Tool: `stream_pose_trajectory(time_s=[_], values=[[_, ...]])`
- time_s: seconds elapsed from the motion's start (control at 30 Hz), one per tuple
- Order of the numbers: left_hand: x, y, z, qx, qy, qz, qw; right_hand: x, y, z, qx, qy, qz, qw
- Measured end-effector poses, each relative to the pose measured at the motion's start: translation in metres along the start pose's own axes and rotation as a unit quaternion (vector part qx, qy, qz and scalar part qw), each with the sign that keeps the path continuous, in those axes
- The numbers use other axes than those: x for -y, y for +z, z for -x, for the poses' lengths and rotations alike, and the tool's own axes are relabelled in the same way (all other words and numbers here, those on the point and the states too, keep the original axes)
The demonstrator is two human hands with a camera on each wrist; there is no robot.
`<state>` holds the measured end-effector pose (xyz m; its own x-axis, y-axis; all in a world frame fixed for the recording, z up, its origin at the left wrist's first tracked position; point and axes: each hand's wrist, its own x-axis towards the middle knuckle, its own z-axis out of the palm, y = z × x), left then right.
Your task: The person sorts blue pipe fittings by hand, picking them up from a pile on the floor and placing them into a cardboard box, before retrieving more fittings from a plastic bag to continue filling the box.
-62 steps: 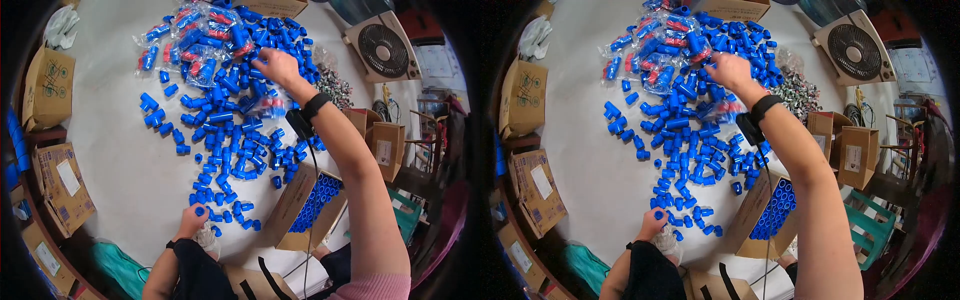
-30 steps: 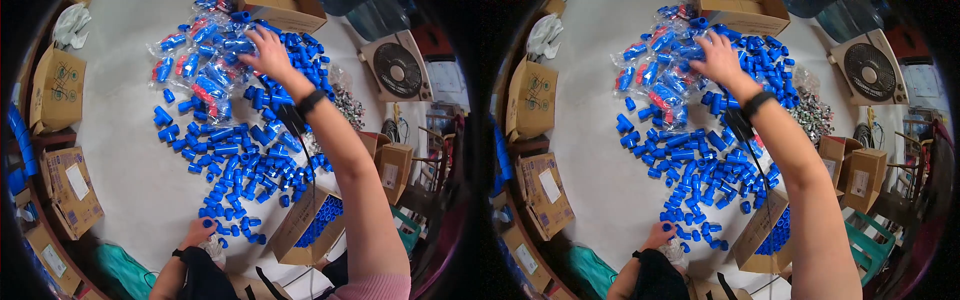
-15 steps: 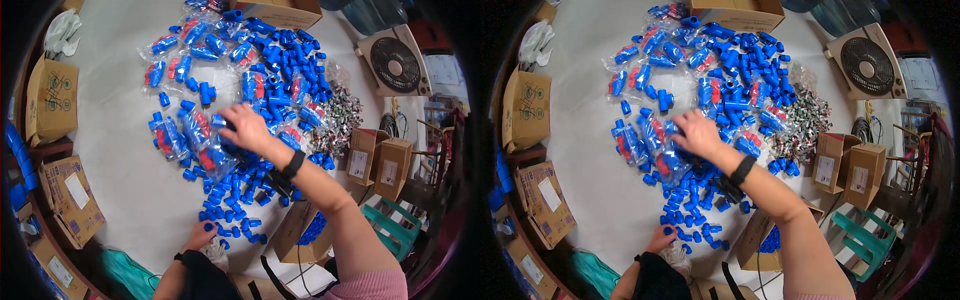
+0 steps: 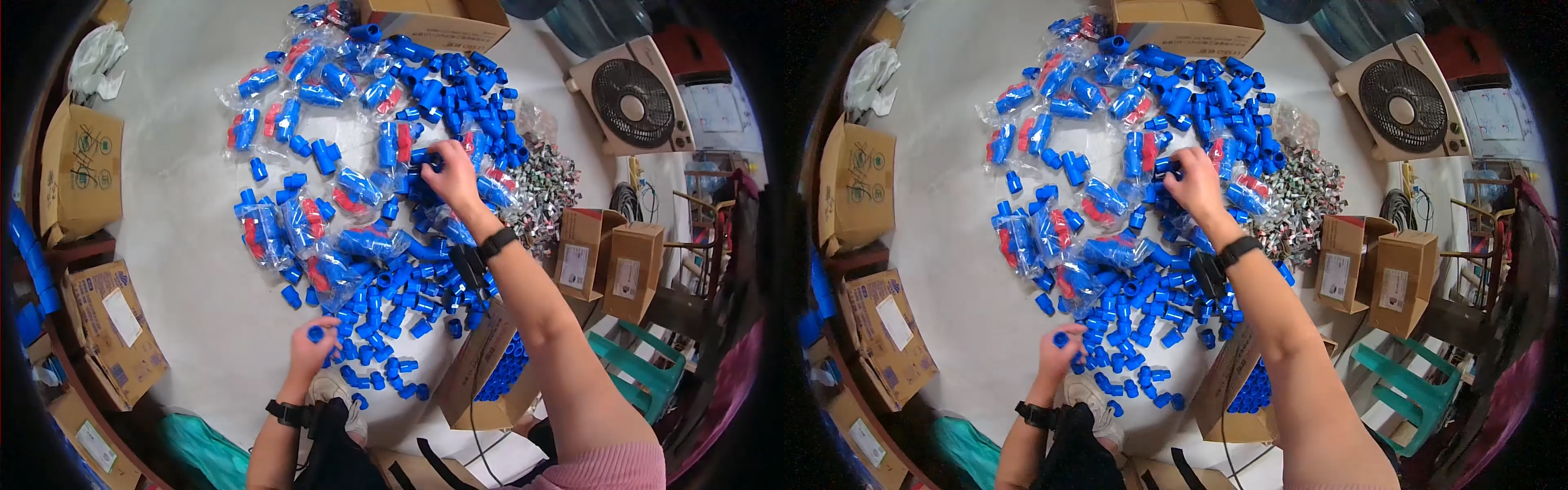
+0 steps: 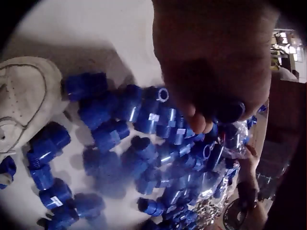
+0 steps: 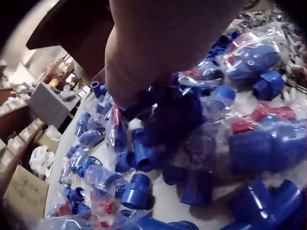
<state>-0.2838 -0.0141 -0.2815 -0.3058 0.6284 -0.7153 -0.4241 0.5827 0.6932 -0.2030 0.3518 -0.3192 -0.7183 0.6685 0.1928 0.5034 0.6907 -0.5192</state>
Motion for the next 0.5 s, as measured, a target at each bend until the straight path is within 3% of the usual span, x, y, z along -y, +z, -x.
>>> stream_pose_trajectory(time_s=[0.07,0.1,0.17,0.23,0.3,0.37,0.4,0.47,0.5], values=[[-0.01,-0.01,-0.004,-0.07,0.046,0.051,0.995,-0.006,-0.009,0.015,-0.092,0.05,-0.13,0.986],[-0.012,-0.015,-0.008,-0.069,0.046,0.049,0.995,-0.009,-0.016,0.019,-0.109,0.059,-0.134,0.983],[-0.014,-0.025,-0.017,-0.17,0.171,-0.045,0.969,-0.018,-0.025,0.027,-0.094,0.079,-0.12,0.985],[-0.033,-0.037,-0.032,-0.23,0.285,-0.24,0.899,-0.027,-0.027,0.029,-0.077,0.084,-0.119,0.986],[-0.047,-0.049,-0.055,-0.267,0.336,-0.262,0.864,-0.03,-0.028,0.025,-0.01,0.045,0.04,0.998],[-0.065,-0.054,-0.069,-0.275,0.349,-0.363,0.819,-0.015,-0.022,0.006,-0.036,0.01,0.051,0.998],[-0.072,-0.053,-0.075,-0.275,0.347,-0.364,0.82,-0.006,-0.014,-0.005,-0.064,-0.026,0.062,0.996],[-0.081,-0.053,-0.083,-0.357,0.316,-0.466,0.745,0.008,0.01,-0.022,-0.028,-0.041,0.104,0.993],[-0.081,-0.055,-0.088,-0.361,0.312,-0.469,0.744,0.018,0.02,-0.027,0.036,-0.018,0.102,0.994]])
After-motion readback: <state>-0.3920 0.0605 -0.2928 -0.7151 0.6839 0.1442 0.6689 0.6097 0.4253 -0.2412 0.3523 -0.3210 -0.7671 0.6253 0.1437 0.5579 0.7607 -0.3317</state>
